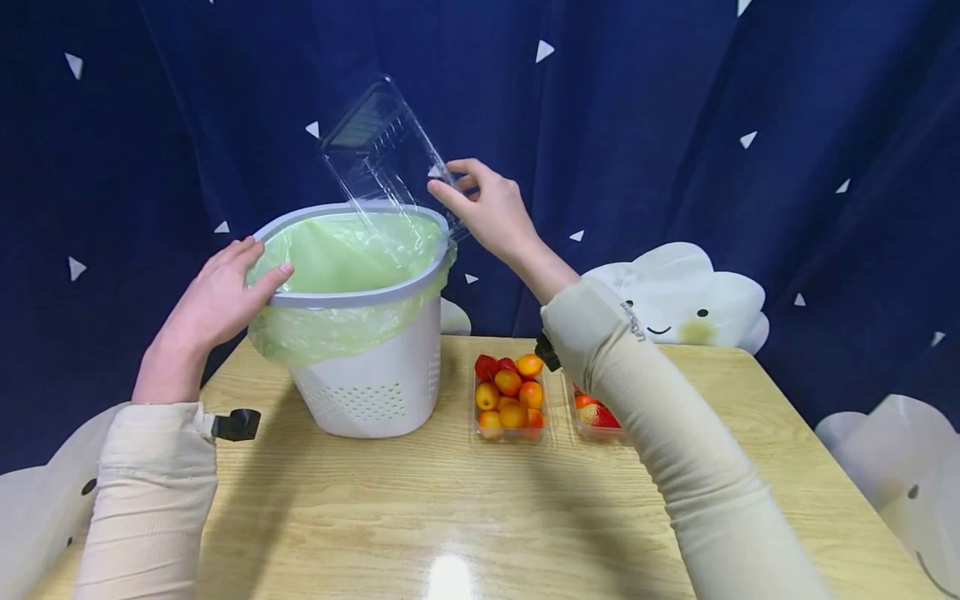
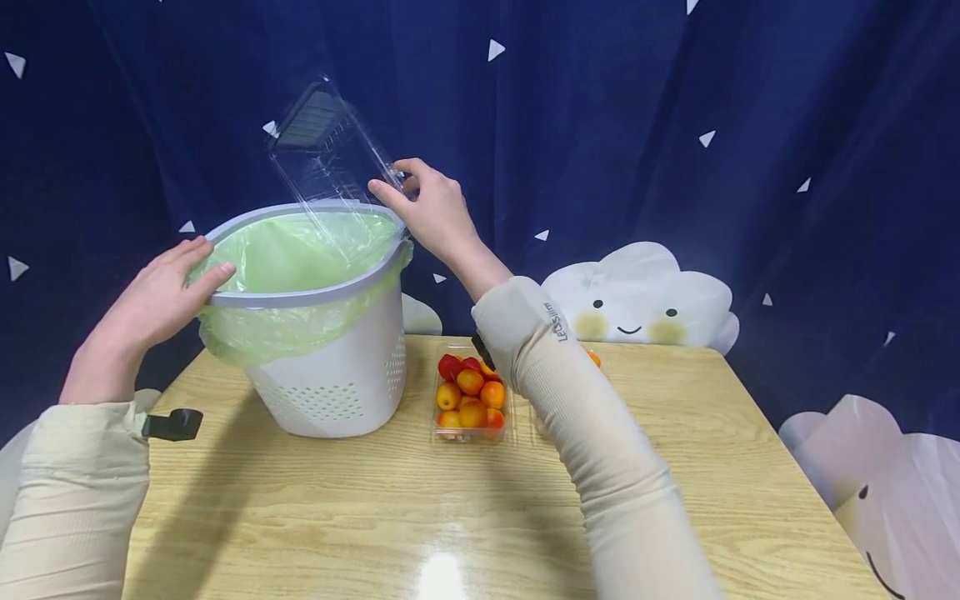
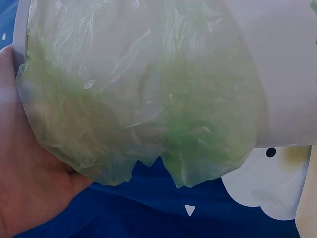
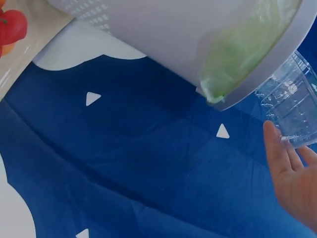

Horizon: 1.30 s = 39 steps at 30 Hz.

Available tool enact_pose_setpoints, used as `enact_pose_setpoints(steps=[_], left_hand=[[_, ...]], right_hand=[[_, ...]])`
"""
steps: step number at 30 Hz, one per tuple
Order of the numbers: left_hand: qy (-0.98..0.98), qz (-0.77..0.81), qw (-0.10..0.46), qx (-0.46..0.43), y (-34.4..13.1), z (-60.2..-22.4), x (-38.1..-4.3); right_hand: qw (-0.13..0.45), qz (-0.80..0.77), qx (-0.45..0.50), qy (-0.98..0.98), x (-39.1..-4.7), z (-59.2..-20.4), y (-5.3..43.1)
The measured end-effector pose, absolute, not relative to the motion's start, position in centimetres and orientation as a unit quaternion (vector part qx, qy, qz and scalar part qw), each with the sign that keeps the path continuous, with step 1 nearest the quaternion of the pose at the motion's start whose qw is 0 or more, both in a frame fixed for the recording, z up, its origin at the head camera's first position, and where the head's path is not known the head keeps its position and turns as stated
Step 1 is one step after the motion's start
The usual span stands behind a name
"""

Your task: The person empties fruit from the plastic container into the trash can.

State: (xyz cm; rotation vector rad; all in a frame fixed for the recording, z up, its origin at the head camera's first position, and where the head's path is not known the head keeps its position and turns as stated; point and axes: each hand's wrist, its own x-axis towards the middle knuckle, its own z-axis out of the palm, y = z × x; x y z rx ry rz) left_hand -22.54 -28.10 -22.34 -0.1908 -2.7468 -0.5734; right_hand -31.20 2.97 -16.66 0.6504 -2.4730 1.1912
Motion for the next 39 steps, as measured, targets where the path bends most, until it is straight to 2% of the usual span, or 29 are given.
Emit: enact_pose_setpoints(steps=[20,31,39], left_hand=[[-0.964,-0.203,0.162,-0.06,-28.2,-22.3,-22.4],[-0.963,-0.205,0.165,-0.06,-28.4,-22.2,-22.3],[-0.962,-0.206,0.168,-0.061,-28.4,-22.3,-22.3]], right_hand=[[0.158,0.531,0.211,-0.805,-31.1,-17.6,8.9],[0.145,0.605,0.183,-0.761,-31.5,-19.8,13.8],[0.148,0.599,0.144,-0.774,-32.0,-21.6,16.8]])
